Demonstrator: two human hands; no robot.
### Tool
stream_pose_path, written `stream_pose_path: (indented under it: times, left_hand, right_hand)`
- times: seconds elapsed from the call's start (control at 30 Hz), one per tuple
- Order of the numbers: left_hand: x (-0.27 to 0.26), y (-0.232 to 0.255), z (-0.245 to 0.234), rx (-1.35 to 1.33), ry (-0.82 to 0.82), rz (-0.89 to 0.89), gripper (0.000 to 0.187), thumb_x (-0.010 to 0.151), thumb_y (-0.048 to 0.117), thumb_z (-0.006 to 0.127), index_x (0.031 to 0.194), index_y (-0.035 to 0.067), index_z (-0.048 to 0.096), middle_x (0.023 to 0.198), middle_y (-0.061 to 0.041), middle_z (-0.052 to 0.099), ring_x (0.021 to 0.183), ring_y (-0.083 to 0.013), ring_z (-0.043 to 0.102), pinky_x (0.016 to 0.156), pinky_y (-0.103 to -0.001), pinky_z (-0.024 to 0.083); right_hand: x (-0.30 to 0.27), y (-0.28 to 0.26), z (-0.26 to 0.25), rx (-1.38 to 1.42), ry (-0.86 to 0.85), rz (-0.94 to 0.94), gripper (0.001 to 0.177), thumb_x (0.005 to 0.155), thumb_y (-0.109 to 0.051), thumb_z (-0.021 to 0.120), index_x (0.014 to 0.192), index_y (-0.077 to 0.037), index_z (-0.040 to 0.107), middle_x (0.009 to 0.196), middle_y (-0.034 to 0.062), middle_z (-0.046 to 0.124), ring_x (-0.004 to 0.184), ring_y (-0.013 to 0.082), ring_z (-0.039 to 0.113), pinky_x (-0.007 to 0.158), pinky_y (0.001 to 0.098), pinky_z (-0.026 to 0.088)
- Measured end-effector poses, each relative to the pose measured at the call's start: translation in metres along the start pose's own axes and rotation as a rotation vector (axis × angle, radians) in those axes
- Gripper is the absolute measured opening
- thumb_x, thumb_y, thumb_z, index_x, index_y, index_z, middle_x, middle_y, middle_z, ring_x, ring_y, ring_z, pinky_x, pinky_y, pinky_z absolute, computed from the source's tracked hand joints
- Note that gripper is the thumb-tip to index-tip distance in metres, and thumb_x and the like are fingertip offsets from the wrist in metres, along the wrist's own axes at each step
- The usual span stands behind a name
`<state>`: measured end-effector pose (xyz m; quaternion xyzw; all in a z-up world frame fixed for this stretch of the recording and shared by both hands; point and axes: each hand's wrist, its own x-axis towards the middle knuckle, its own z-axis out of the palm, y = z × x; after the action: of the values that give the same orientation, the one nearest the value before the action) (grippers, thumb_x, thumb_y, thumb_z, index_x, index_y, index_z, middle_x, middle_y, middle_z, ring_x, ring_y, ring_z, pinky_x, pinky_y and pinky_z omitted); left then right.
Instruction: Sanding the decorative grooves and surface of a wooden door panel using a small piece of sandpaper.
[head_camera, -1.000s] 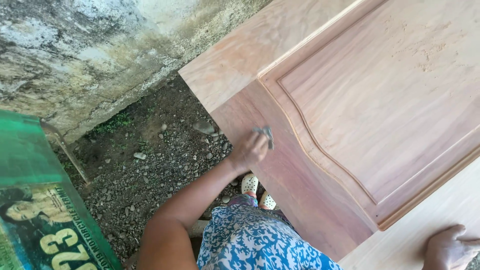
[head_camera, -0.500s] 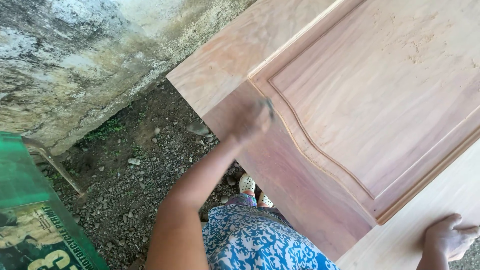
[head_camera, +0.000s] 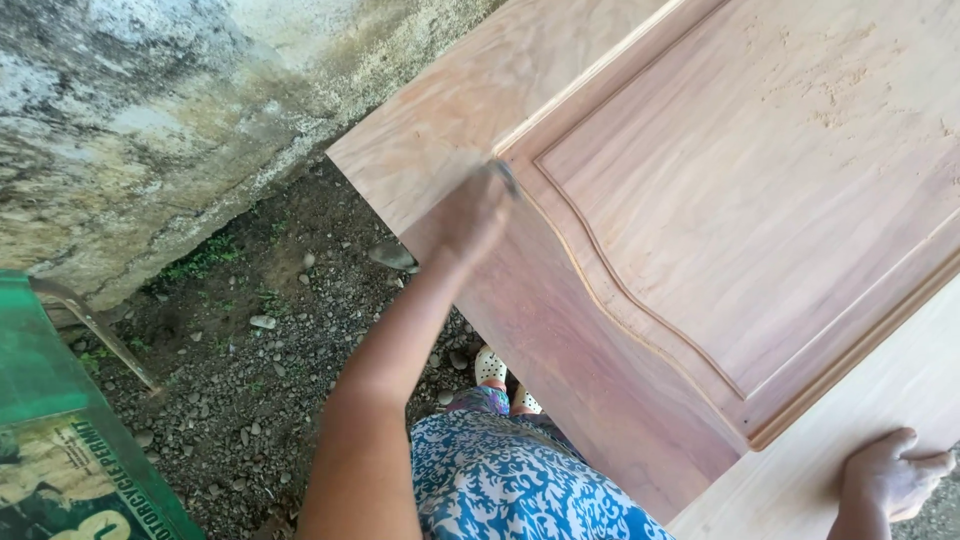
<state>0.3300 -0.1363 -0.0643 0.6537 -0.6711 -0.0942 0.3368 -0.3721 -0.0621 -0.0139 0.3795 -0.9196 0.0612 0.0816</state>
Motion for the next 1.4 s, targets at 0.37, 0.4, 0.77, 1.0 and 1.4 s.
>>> stream_pose_path:
  times: [0.37, 0.4, 0.77, 1.0, 1.4]
  left_hand:
    - [-0.119, 0.189, 0.025, -0.101, 0.039, 0.334, 0.018, 0.087, 0.006, 0.061, 0.101, -0.006, 0.059, 0.104, -0.017, 0.062, 0.098, -0.0322, 0.06, 0.085, -0.045, 0.056]
    - [-0.145, 0.216, 0.036, -0.062, 0.014, 0.502, 0.014, 0.082, 0.008, 0.064, 0.09, -0.002, 0.057, 0.104, -0.015, 0.063, 0.103, -0.0336, 0.061, 0.09, -0.047, 0.057]
    - [-0.069, 0.16, -0.015, -0.076, 0.107, -0.231, 0.013, 0.096, 0.006, 0.052, 0.085, 0.002, 0.057, 0.077, -0.01, 0.058, 0.072, -0.0232, 0.056, 0.066, -0.035, 0.05]
    - [-0.203, 0.334, 0.109, -0.151, 0.041, 0.563, 0.011, 0.085, 0.006, 0.063, 0.091, -0.003, 0.062, 0.107, -0.013, 0.065, 0.095, -0.0269, 0.06, 0.091, -0.043, 0.054]
    - [-0.124, 0.213, 0.029, -0.277, 0.223, -0.307, 0.016, 0.086, 0.0, 0.049, 0.097, 0.001, 0.061, 0.099, -0.019, 0.06, 0.09, -0.0321, 0.057, 0.08, -0.047, 0.047]
  right_hand:
    - [-0.016, -0.021, -0.025, 0.01, -0.089, -0.017, 0.072, 0.117, -0.049, 0.03, 0.162, 0.006, 0.019, 0.156, 0.0337, 0.04, 0.129, 0.0494, 0.053, 0.102, 0.0562, 0.047]
    - [-0.025, -0.039, -0.042, 0.038, -0.184, 0.078, 0.074, 0.116, -0.052, 0.027, 0.162, 0.005, 0.014, 0.157, 0.0322, 0.037, 0.132, 0.0476, 0.051, 0.103, 0.0561, 0.048]
    - [-0.019, -0.029, -0.036, 0.068, -0.213, 0.033, 0.076, 0.114, -0.056, 0.031, 0.163, -0.001, 0.01, 0.164, 0.0247, 0.028, 0.142, 0.0418, 0.041, 0.111, 0.0557, 0.038]
    - [-0.016, -0.027, -0.032, 0.074, -0.239, 0.04, 0.08, 0.111, -0.059, 0.032, 0.164, -0.003, 0.009, 0.166, 0.0237, 0.025, 0.139, 0.0416, 0.044, 0.111, 0.0546, 0.039]
    - [-0.014, -0.026, -0.032, 0.087, -0.236, 0.024, 0.083, 0.11, -0.061, 0.035, 0.163, -0.003, 0.008, 0.165, 0.0213, 0.026, 0.141, 0.0404, 0.042, 0.11, 0.0574, 0.037]
